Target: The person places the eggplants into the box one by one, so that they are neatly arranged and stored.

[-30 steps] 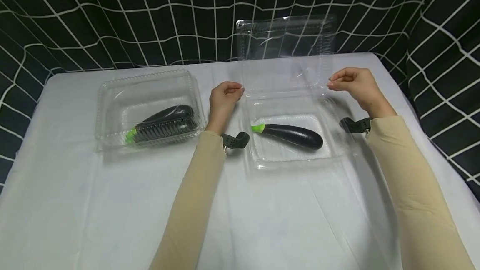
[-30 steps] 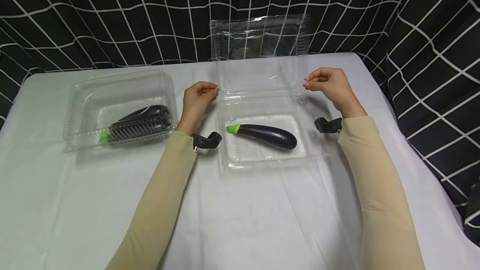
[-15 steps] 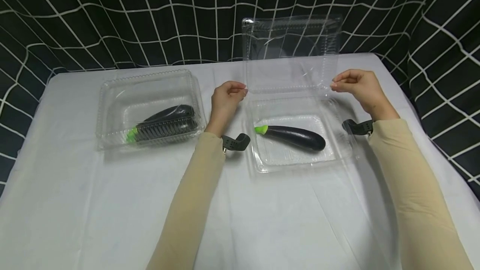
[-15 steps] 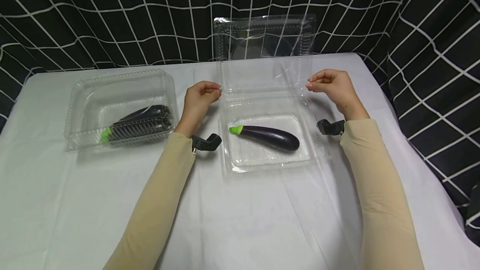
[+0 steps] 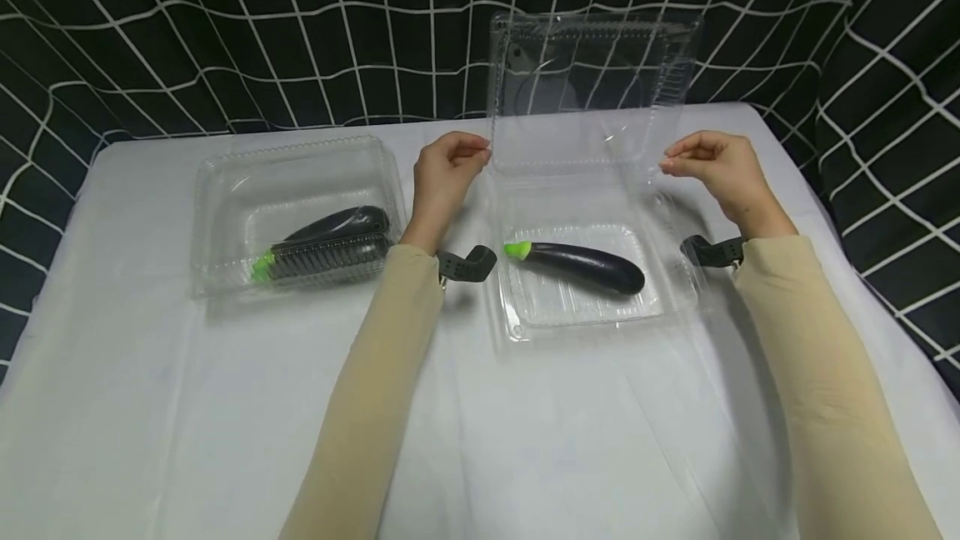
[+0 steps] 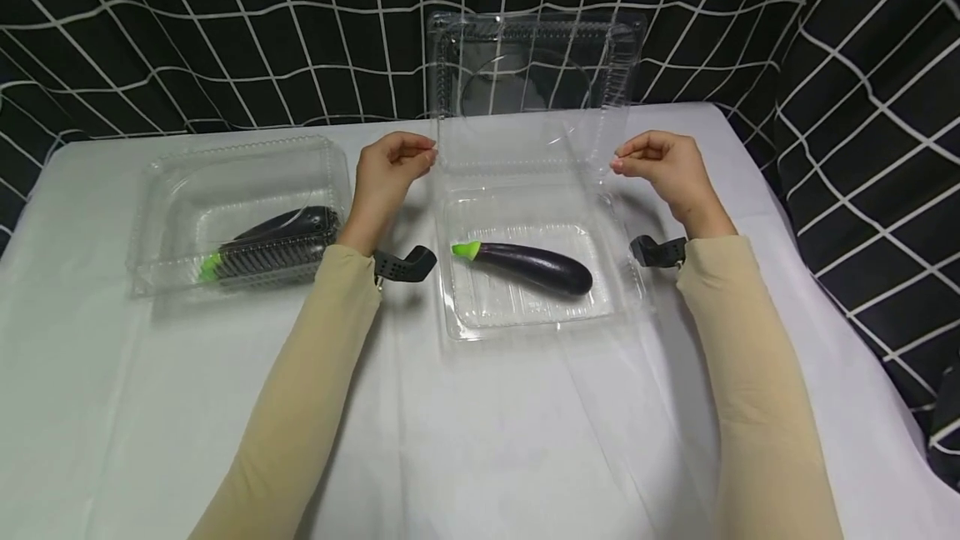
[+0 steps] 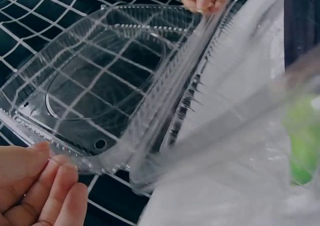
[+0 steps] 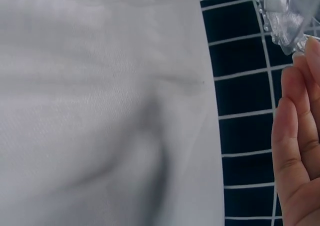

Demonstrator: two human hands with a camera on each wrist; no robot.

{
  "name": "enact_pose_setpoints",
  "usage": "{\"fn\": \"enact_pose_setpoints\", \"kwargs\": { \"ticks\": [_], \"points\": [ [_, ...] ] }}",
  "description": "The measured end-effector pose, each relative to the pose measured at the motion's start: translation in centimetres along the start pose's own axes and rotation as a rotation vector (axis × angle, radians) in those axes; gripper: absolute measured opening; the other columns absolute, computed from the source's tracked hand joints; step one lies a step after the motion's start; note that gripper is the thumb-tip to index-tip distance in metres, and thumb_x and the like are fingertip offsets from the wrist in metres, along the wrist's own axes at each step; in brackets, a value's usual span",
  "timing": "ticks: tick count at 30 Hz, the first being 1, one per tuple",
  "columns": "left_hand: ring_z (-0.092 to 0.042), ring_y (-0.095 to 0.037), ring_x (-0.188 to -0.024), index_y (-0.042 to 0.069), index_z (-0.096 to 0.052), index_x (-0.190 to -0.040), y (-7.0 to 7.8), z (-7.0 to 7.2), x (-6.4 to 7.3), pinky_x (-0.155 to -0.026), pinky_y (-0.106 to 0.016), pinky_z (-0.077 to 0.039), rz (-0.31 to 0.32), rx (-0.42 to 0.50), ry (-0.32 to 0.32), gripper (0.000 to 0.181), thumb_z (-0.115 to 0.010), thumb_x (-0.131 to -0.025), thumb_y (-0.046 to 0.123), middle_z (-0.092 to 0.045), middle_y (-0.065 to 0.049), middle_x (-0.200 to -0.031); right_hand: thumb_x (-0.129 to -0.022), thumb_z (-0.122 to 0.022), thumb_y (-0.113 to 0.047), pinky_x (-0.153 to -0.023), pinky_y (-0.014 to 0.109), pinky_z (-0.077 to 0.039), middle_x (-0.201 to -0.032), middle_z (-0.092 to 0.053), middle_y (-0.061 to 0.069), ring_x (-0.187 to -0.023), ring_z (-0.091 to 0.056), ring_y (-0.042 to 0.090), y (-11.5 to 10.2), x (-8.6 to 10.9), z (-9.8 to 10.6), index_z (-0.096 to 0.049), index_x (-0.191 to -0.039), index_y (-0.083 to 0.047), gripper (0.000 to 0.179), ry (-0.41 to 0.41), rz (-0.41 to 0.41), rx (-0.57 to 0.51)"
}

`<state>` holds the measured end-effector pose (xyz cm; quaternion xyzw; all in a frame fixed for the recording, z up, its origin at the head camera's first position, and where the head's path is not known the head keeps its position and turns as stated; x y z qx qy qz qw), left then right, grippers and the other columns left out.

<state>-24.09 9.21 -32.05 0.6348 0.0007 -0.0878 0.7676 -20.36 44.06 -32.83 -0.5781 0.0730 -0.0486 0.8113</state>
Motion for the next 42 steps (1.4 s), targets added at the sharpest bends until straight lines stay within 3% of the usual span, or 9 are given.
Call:
{"fn": "enact_pose_setpoints", "kwargs": {
  "ticks": [6,13,19,29,38,42],
  "points": [
    [-0.065,-0.020,-0.085,0.000,-0.068,-0.099,-0.2,0.2,0.0,-0.073,-0.021,-0.050,-0.039,0.010,0.042,0.015,-0.068,-0.086,0.007,-0.069,-0.013,-0.095,-0.081,-0.068,0.008,-0.068,0.015,-0.052,-0.073,-0.069,-0.006,-0.068,-0.065,0.005,0.1,0.4,-0.5,-0.070,-0.082,-0.003,0.011,-0.024,0.033,-0.024],
    [-0.063,-0.019,-0.080,0.000,-0.068,-0.091,0.1,1.0,-0.4,-0.072,-0.021,-0.049,-0.146,-0.005,0.047,0.009,-0.071,-0.084,0.004,-0.069,-0.011,-0.089,-0.082,-0.070,0.003,-0.069,0.015,-0.052,-0.074,-0.069,-0.008,-0.069,-0.065,0.005,-0.6,0.0,-1.0,-0.069,-0.086,0.000,0.005,-0.039,0.065,0.061],
    [-0.063,-0.018,-0.080,0.000,-0.068,-0.089,-0.2,1.4,-0.3,-0.070,-0.020,-0.048,-0.142,-0.061,0.022,0.009,-0.072,-0.082,0.005,-0.069,-0.011,-0.088,-0.087,-0.066,-0.001,-0.072,0.017,-0.053,-0.083,-0.070,-0.004,-0.077,-0.067,0.006,-1.8,-0.2,-0.7,-0.069,-0.098,0.005,0.013,-0.069,0.082,0.003],
    [-0.064,-0.016,-0.080,0.002,-0.070,-0.086,0.5,1.8,-0.5,-0.073,-0.020,-0.049,-0.169,-0.109,0.036,0.006,-0.073,-0.082,0.006,-0.070,-0.008,-0.085,-0.084,-0.068,-0.001,-0.075,0.014,-0.051,-0.095,-0.069,0.004,-0.085,-0.066,0.014,-6.3,-1.0,0.9,-0.069,-0.106,0.004,0.022,0.083,0.142,-0.174],
    [-0.064,-0.015,-0.079,0.003,-0.070,-0.085,0.9,2.0,-0.3,-0.072,-0.019,-0.051,-0.201,-0.174,0.062,0.005,-0.073,-0.081,0.005,-0.070,-0.007,-0.084,-0.081,-0.071,-0.001,-0.078,0.020,-0.053,-0.090,-0.068,0.013,-0.083,-0.066,0.021,-9.2,-0.7,1.4,-0.069,-0.096,0.010,0.018,0.251,0.303,-0.392],
    [-0.064,-0.015,-0.079,0.003,-0.070,-0.085,0.9,2.1,-0.1,-0.071,-0.020,-0.051,-0.209,-0.183,0.075,0.006,-0.074,-0.081,0.006,-0.071,-0.007,-0.084,-0.081,-0.070,0.000,-0.079,0.022,-0.053,-0.090,-0.067,0.015,-0.083,-0.064,0.022,-10.3,-0.6,1.5,-0.068,-0.095,0.012,0.018,0.263,0.344,-0.435]
  ]
}}
Point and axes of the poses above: each hand's wrist, its own x-axis away from the middle knuckle, its own z-axis out of the back of the hand, y = z × x, the point moved 5 cm from there along -x, towards the middle knuckle
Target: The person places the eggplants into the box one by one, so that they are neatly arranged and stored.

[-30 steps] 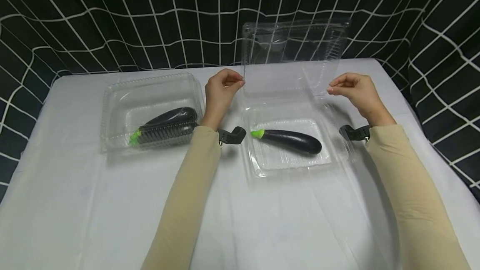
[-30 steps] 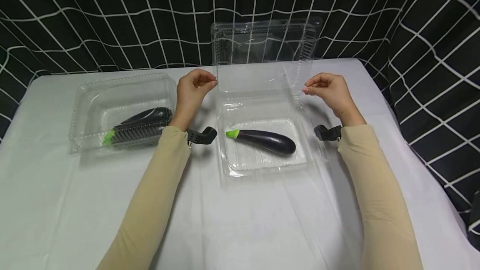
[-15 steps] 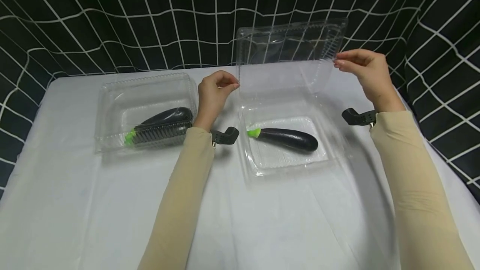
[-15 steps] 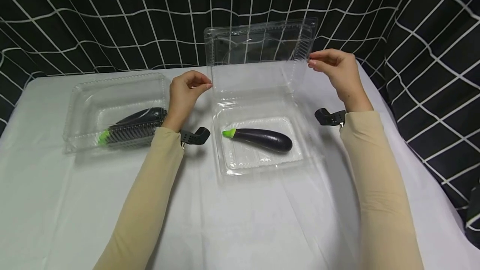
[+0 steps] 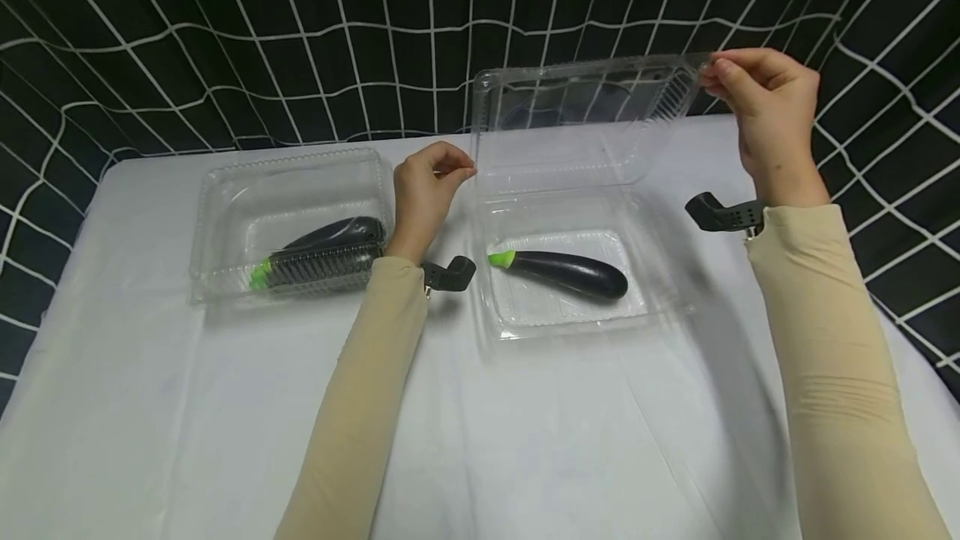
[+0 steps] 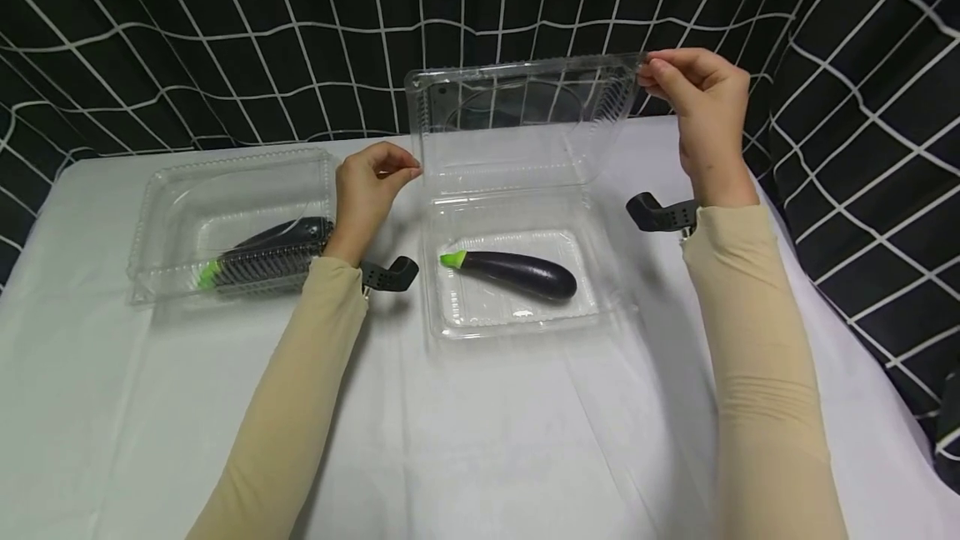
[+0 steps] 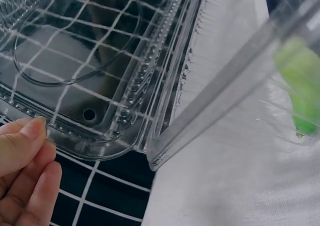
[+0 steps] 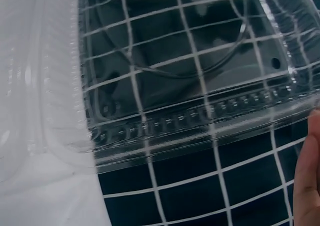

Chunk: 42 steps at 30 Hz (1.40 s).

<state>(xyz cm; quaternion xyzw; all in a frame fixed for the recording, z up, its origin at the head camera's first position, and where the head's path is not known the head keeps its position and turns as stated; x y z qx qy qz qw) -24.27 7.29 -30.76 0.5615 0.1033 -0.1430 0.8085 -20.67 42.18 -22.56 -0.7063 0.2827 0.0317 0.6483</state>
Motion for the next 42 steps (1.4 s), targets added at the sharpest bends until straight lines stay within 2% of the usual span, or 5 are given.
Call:
{"fn": "enact_pose_setpoints", "kwargs": {
  "ticks": [10,18,26,40,42],
  "points": [
    [-0.066,-0.016,-0.082,0.002,-0.070,-0.087,0.4,0.3,-0.1,-0.073,-0.018,-0.052,-0.053,-0.003,-0.007,0.006,-0.072,-0.083,0.006,-0.071,-0.008,-0.087,-0.081,-0.071,-0.001,-0.079,0.020,-0.052,-0.085,-0.068,0.013,-0.078,-0.064,0.019,-1.0,0.1,-0.2,-0.069,-0.090,0.012,0.016,-0.033,0.070,0.117],
    [-0.064,-0.013,-0.088,0.001,-0.070,-0.098,3.7,1.8,-0.5,-0.078,-0.018,-0.051,-0.125,0.126,0.025,0.014,-0.067,-0.089,0.012,-0.070,-0.008,-0.097,-0.079,-0.072,0.001,-0.079,0.025,-0.052,-0.082,-0.067,0.016,-0.075,-0.063,0.023,-0.9,0.8,0.2,-0.064,-0.090,0.020,0.022,0.030,0.122,0.032],
    [-0.062,-0.013,-0.083,-0.003,-0.069,-0.098,6.6,3.3,-0.1,-0.078,-0.022,-0.051,-0.154,0.284,0.062,0.015,-0.066,-0.089,0.008,-0.069,-0.010,-0.096,-0.083,-0.063,0.013,-0.078,0.027,-0.051,-0.079,-0.067,0.016,-0.073,-0.062,0.023,-1.1,2.2,0.3,-0.064,-0.087,0.020,0.009,0.040,0.138,-0.014],
    [-0.063,-0.011,-0.081,-0.005,-0.071,-0.090,7.0,3.9,2.6,-0.076,-0.025,-0.053,-0.230,0.289,0.044,0.011,-0.069,-0.085,0.004,-0.069,-0.012,-0.089,-0.082,-0.064,0.014,-0.077,0.028,-0.053,-0.077,-0.069,0.015,-0.072,-0.064,0.022,-3.2,5.4,1.0,-0.059,-0.086,0.028,0.015,-0.110,0.215,0.091],
    [-0.063,-0.011,-0.082,-0.006,-0.071,-0.089,7.0,4.0,3.2,-0.078,-0.026,-0.054,-0.244,0.291,0.032,0.010,-0.069,-0.084,0.003,-0.069,-0.013,-0.089,-0.081,-0.064,0.015,-0.077,0.027,-0.053,-0.078,-0.069,0.016,-0.073,-0.064,0.023,-3.3,5.9,1.2,-0.059,-0.086,0.028,0.015,-0.122,0.182,0.063]
  ]
}}
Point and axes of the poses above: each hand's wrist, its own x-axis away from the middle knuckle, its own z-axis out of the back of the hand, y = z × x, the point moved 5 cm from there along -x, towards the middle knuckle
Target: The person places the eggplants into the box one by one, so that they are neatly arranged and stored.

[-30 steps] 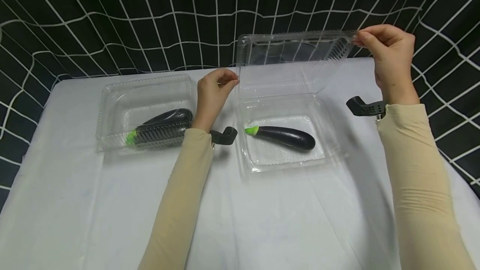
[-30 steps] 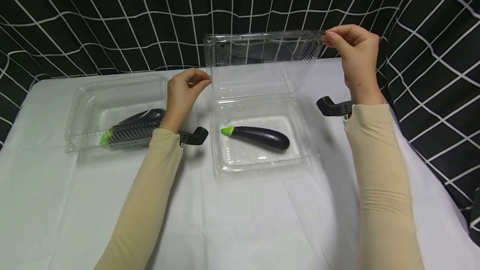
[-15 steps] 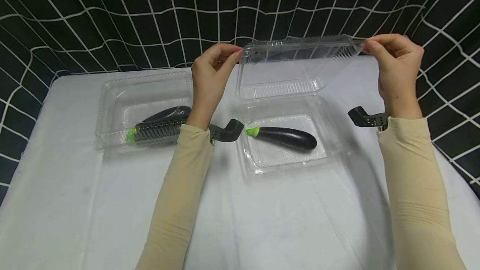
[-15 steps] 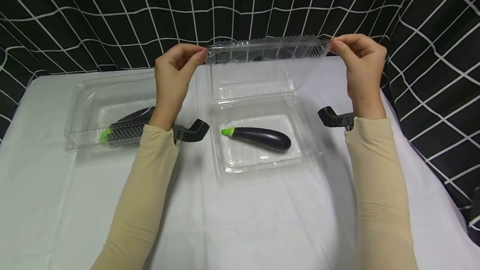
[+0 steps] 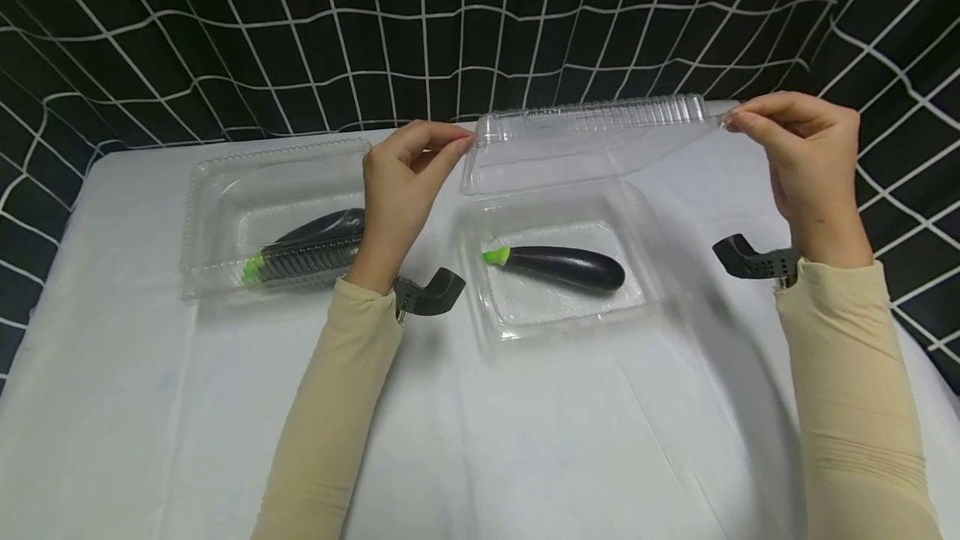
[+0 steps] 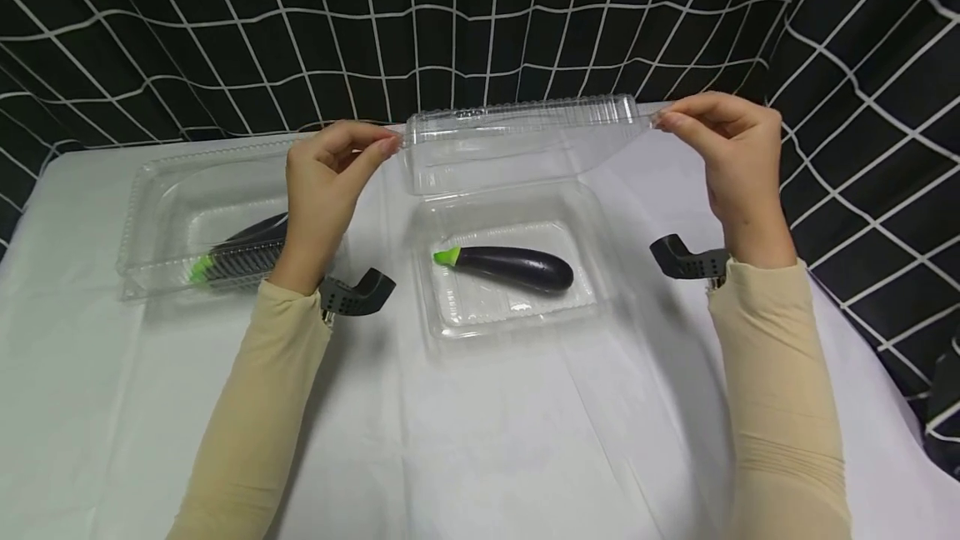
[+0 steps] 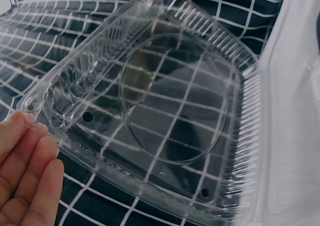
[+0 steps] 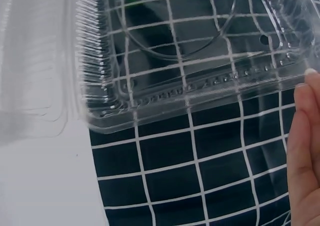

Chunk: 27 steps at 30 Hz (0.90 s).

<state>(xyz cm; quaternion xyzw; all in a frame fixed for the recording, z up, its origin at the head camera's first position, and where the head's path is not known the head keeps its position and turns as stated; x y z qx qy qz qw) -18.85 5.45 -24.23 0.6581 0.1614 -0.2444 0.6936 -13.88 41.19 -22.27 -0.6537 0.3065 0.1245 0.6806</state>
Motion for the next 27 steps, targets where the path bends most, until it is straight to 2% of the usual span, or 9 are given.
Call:
{"fn": "enact_pose_setpoints", "kwargs": {
  "ticks": [5,11,16,19,22,27],
  "points": [
    [-0.063,-0.011,-0.084,-0.007,-0.071,-0.088,0.6,-0.1,1.4,-0.080,-0.027,-0.054,-0.018,0.023,-0.034,0.009,-0.069,-0.084,0.001,-0.069,-0.014,-0.087,-0.079,-0.062,0.019,-0.079,0.026,-0.053,-0.081,-0.070,0.018,-0.077,-0.065,0.025,-0.4,1.5,0.7,-0.061,-0.086,0.026,0.010,-0.009,-0.095,-0.059],
    [-0.065,-0.014,-0.081,-0.008,-0.071,-0.087,0.4,0.0,3.3,-0.077,-0.029,-0.055,-0.084,0.053,-0.051,0.007,-0.070,-0.082,-0.003,-0.069,-0.015,-0.085,-0.079,-0.059,0.022,-0.081,0.026,-0.053,-0.086,-0.070,0.019,-0.083,-0.067,0.026,-0.7,3.5,1.0,-0.059,-0.086,0.028,0.009,-0.068,-0.134,-0.059],
    [-0.066,-0.017,-0.082,-0.005,-0.073,-0.088,-0.3,0.4,4.4,-0.077,-0.027,-0.053,-0.159,-0.014,-0.081,0.007,-0.070,-0.082,-0.002,-0.071,-0.013,-0.086,-0.077,-0.058,0.025,-0.081,0.027,-0.053,-0.087,-0.070,0.020,-0.085,-0.066,0.027,-0.1,5.2,0.9,-0.058,-0.086,0.030,0.009,-0.076,-0.143,-0.082],
    [-0.067,-0.018,-0.085,-0.003,-0.074,-0.088,-0.6,0.5,4.9,-0.078,-0.027,-0.052,-0.199,-0.062,-0.093,0.008,-0.071,-0.082,-0.001,-0.072,-0.011,-0.088,-0.078,-0.059,0.024,-0.082,0.025,-0.052,-0.089,-0.070,0.018,-0.088,-0.066,0.025,0.6,6.2,1.0,-0.059,-0.086,0.028,0.010,-0.078,-0.150,-0.048],
    [-0.067,-0.021,-0.085,-0.004,-0.073,-0.088,-0.8,0.8,5.4,-0.080,-0.028,-0.052,-0.223,-0.065,-0.087,0.008,-0.071,-0.081,-0.003,-0.072,-0.012,-0.088,-0.079,-0.060,0.022,-0.081,0.022,-0.051,-0.091,-0.071,0.015,-0.091,-0.065,0.022,1.4,7.0,0.8,-0.062,-0.088,0.025,0.010,-0.098,-0.168,-0.004],
    [-0.067,-0.021,-0.084,-0.004,-0.073,-0.088,-1.8,0.9,6.6,-0.079,-0.027,-0.052,-0.198,-0.070,-0.058,0.008,-0.071,-0.081,-0.003,-0.071,-0.013,-0.087,-0.080,-0.063,0.018,-0.080,0.020,-0.051,-0.094,-0.071,0.010,-0.093,-0.064,0.018,2.6,8.0,0.4,-0.064,-0.092,0.021,0.012,-0.128,-0.206,0.076]
  ]
}}
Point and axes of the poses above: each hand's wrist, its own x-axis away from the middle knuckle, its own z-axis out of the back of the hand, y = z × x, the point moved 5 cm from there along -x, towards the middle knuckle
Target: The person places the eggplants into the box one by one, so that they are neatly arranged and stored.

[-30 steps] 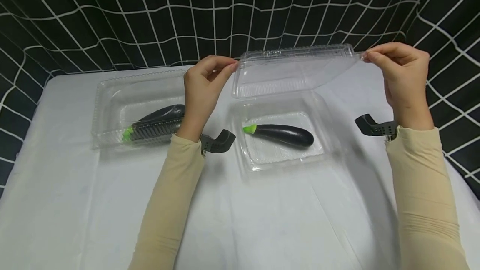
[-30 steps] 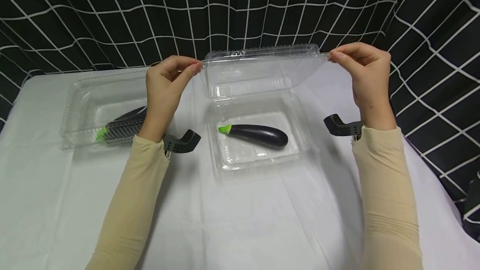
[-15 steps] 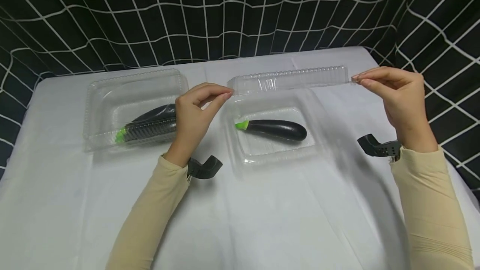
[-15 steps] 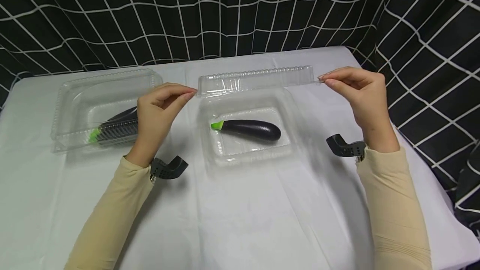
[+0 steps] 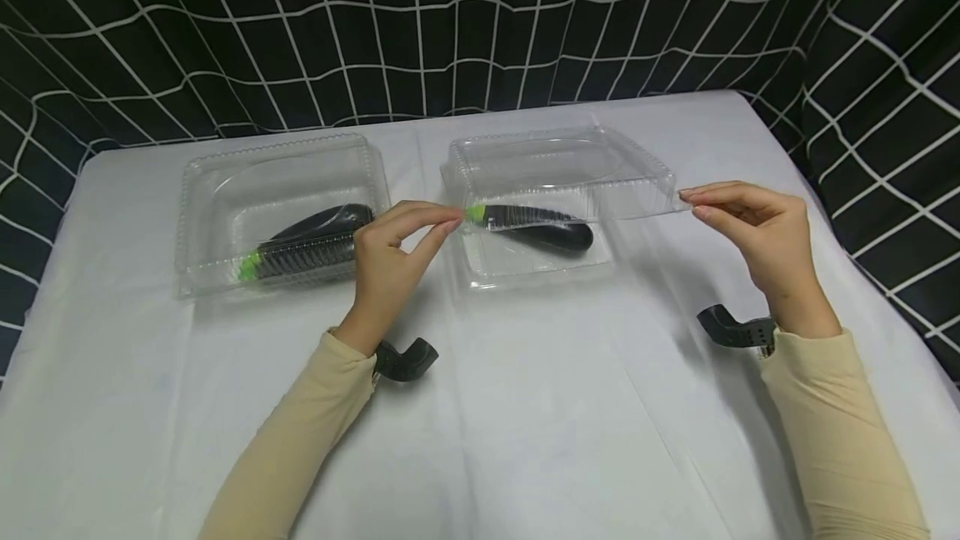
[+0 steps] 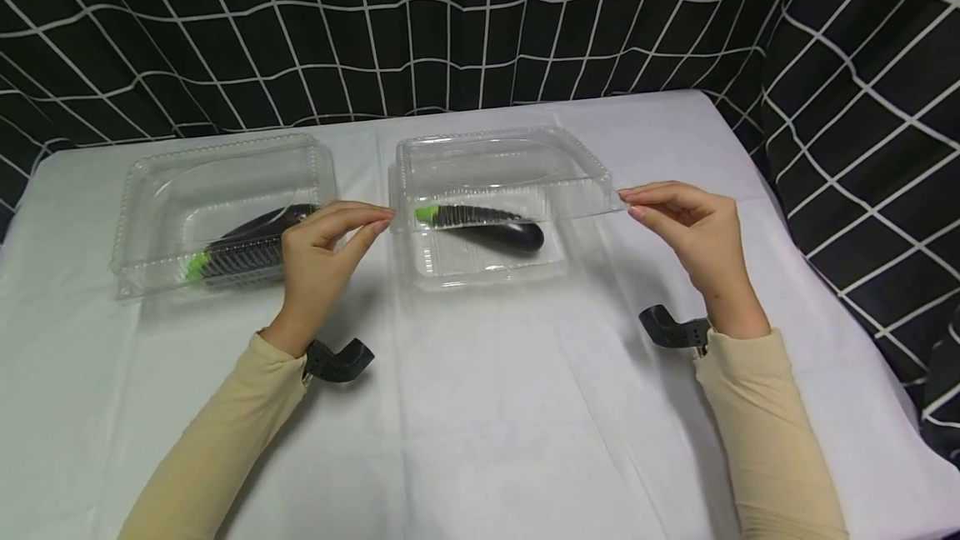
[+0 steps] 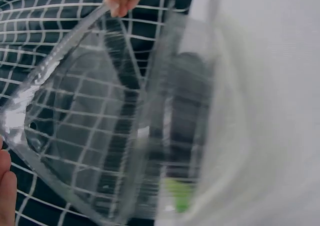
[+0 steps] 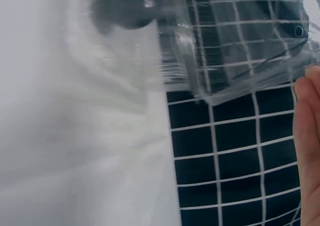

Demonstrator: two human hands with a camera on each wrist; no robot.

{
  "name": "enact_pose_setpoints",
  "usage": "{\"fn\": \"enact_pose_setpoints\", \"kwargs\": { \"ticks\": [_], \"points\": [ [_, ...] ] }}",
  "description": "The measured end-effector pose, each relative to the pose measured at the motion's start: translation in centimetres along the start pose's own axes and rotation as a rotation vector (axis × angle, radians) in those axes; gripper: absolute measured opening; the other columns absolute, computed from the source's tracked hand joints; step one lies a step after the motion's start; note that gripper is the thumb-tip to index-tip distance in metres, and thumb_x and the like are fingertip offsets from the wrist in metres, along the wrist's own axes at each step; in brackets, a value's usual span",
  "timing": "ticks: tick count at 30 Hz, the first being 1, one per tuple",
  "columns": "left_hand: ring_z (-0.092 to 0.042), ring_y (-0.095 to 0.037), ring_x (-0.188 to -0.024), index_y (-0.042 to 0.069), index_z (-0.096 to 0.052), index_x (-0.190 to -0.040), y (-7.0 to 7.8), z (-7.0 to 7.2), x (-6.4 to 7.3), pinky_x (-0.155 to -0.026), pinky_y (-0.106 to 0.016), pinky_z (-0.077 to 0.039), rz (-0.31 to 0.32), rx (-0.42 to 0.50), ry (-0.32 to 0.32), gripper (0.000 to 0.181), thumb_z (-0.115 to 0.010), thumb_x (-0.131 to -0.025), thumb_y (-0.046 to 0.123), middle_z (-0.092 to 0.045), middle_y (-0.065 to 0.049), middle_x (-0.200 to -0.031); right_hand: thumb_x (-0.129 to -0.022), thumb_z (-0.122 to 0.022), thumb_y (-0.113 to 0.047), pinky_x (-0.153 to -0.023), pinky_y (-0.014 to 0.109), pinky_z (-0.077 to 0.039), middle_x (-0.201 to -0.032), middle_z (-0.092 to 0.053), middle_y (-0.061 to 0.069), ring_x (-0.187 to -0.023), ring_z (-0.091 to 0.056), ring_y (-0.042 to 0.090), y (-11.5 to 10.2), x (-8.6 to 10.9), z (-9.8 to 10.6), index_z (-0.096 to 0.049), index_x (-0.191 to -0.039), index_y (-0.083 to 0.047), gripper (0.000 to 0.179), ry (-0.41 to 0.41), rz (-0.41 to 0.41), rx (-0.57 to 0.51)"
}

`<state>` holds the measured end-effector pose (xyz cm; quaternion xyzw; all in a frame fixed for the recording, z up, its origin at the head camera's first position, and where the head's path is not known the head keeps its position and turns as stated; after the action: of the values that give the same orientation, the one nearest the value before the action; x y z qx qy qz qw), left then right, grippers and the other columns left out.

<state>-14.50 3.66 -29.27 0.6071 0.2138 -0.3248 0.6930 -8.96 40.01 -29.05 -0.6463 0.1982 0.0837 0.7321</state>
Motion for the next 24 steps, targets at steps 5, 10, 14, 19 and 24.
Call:
{"fn": "enact_pose_setpoints", "kwargs": {
  "ticks": [5,10,14,19,24],
  "points": [
    [-0.067,-0.018,-0.086,0.000,-0.074,-0.090,-1.0,-0.4,1.5,-0.081,-0.026,-0.052,0.059,-0.015,-0.020,0.009,-0.071,-0.082,-0.001,-0.072,-0.009,-0.088,-0.080,-0.064,0.016,-0.079,0.019,-0.051,-0.097,-0.071,0.007,-0.091,-0.065,0.016,1.4,0.7,-0.3,-0.066,-0.095,0.018,0.015,0.005,-0.035,0.037],
    [-0.067,-0.019,-0.085,0.000,-0.074,-0.089,-1.3,-0.7,2.4,-0.081,-0.025,-0.052,0.087,-0.028,-0.047,0.007,-0.071,-0.082,0.000,-0.071,-0.009,-0.088,-0.080,-0.063,0.018,-0.079,0.019,-0.051,-0.098,-0.071,0.007,-0.091,-0.065,0.016,2.5,1.4,-0.5,-0.064,-0.097,0.019,0.017,0.009,-0.042,0.010],
    [-0.068,-0.021,-0.081,-0.001,-0.072,-0.087,-1.7,-0.9,2.9,-0.079,-0.023,-0.053,0.121,-0.029,-0.061,0.005,-0.070,-0.083,-0.001,-0.070,-0.010,-0.086,-0.080,-0.064,0.017,-0.080,0.019,-0.051,-0.098,-0.071,0.008,-0.091,-0.065,0.016,3.1,1.9,-0.9,-0.063,-0.099,0.020,0.019,0.010,-0.058,0.007],
    [-0.067,-0.020,-0.082,-0.001,-0.071,-0.088,-2.1,-1.3,3.4,-0.079,-0.023,-0.052,0.156,-0.038,-0.091,0.005,-0.068,-0.084,0.000,-0.070,-0.010,-0.086,-0.080,-0.064,0.016,-0.081,0.018,-0.050,-0.096,-0.071,0.007,-0.091,-0.065,0.016,3.8,2.2,-1.1,-0.064,-0.098,0.018,0.018,0.031,-0.070,0.024],
    [-0.067,-0.020,-0.084,-0.001,-0.070,-0.088,-2.2,-1.4,3.8,-0.080,-0.022,-0.052,0.166,-0.068,-0.103,0.005,-0.069,-0.083,-0.001,-0.070,-0.010,-0.087,-0.080,-0.064,0.016,-0.079,0.017,-0.050,-0.094,-0.068,0.011,-0.089,-0.064,0.015,4.1,2.3,-1.6,-0.067,-0.097,0.014,0.017,0.039,-0.069,0.106]
  ]
}}
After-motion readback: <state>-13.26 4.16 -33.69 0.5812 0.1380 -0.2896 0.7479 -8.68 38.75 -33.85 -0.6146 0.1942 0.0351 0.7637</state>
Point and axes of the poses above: each hand's wrist, its own x-axis away from the middle knuckle, its own z-axis out of the back of the hand, y = z × x, the point moved 5 cm from there along -x, towards the middle knuckle
